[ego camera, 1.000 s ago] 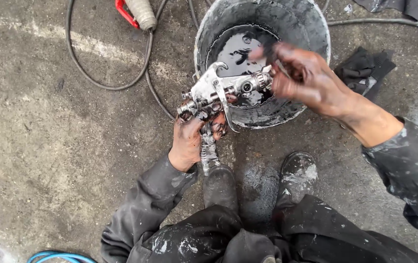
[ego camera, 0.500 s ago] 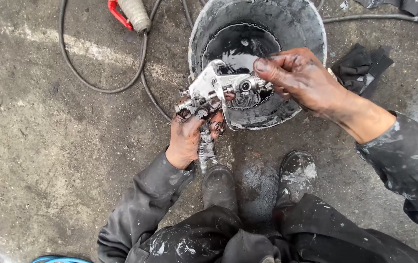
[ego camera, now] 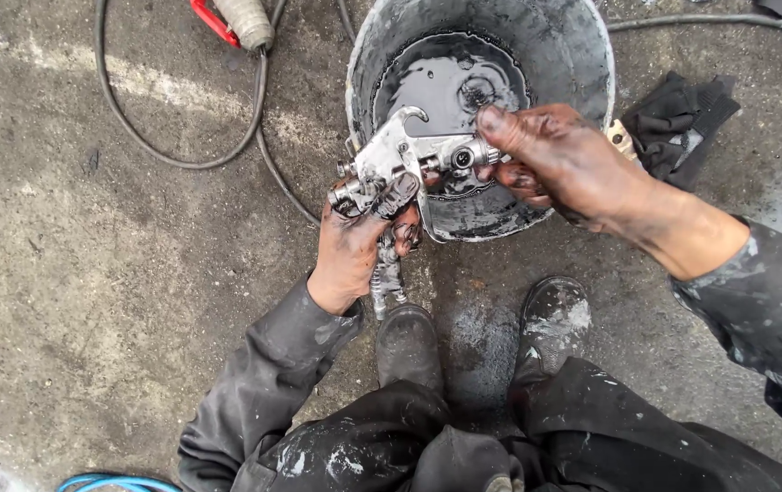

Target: The person cleans a paint sprayer by rinsing it with a hose and scrubbing it with a brush in a bucket of dark liquid. They disassemble the sprayer, clean the individual parts, and reassemble the device.

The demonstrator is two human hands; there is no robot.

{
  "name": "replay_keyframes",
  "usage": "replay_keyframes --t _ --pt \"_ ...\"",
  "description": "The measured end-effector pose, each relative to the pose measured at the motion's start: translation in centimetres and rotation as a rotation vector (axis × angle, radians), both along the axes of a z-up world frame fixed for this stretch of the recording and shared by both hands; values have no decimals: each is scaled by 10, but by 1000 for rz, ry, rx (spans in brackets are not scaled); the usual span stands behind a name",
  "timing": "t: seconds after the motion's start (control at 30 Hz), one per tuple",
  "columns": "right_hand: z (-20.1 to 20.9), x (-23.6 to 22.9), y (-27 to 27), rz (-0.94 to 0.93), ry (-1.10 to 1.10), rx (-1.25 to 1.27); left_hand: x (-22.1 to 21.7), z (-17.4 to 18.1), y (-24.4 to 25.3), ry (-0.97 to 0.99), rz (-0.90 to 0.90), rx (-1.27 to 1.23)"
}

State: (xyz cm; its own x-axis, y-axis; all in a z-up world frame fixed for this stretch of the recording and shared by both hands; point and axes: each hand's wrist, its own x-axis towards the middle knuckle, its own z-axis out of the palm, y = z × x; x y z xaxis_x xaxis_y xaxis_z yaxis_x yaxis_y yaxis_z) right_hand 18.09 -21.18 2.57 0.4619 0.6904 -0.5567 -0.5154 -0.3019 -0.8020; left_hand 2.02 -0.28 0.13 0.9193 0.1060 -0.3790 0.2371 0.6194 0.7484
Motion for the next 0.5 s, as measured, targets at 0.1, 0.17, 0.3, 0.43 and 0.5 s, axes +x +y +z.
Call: replay_keyframes --t 0.1,0.17,0.3,0.43,0.5 --pt "-45 -4 -13 93 -351 115 8 15 -4 21 -15 47" --pt "-65 -5 -15 86 -944 254 17 32 -12 -129 32 219" --pt "-35 -19 -5 -34 -725 215 5 -2 -16 -169 89 117" --pt "-56 -20 -10 -142 -564 183 -5 -15 -11 -88 60 -215" --pt "-64 -16 -9 -115 -740 109 1 -9 -12 -181 49 24"
